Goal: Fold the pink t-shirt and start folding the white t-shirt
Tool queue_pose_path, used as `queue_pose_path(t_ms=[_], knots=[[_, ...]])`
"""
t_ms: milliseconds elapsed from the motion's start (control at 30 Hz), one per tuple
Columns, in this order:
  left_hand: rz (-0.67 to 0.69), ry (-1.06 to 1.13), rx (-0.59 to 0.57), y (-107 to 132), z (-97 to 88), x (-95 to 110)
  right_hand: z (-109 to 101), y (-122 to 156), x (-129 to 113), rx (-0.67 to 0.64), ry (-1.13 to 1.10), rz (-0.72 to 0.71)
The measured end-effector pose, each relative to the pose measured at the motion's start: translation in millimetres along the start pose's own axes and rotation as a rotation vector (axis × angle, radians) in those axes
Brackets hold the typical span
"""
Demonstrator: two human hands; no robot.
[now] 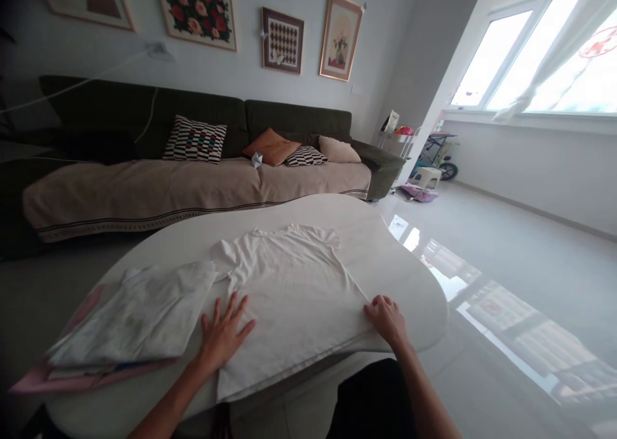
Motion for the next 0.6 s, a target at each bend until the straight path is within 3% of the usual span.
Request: queue_pose_path(t_ms=[133, 200, 267, 433, 500, 600], knots=[[0.038, 0.023, -0.078, -7, -12.6, -8, -16, 17, 0, 0.071, 0.01, 0.033], [0.067, 0.054, -0.125, -24, -22.2, -11, -25, 31, -19, 0.124, -0.009, 0.041], [0.063, 0.084, -0.147, -51, -33.0, -13, -26, 57, -63, 0.134, -0.095, -0.064], [-0.068, 0.147, 0.007, -137, -55.9, -29, 7, 174, -225, -0.129, -0.463, -0.727], [-0.127, 0.175, 0.072, -161, -58.1, -45, 22, 209, -257, -0.185, -0.517, -0.831], [-0.214, 0.232, 0.103, -182, -54.6, -79, 33, 226, -267, -0.143, -0.538, -0.783]])
Point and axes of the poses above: each hand's wrist, its own y-axis away from the middle knuckle, its own z-axis out of the palm, x = y × z, the point moved 7 cm from there along -y, towards the middle knuckle, and after that the axes turned 13 degrees about x, right-handed, at the moved point
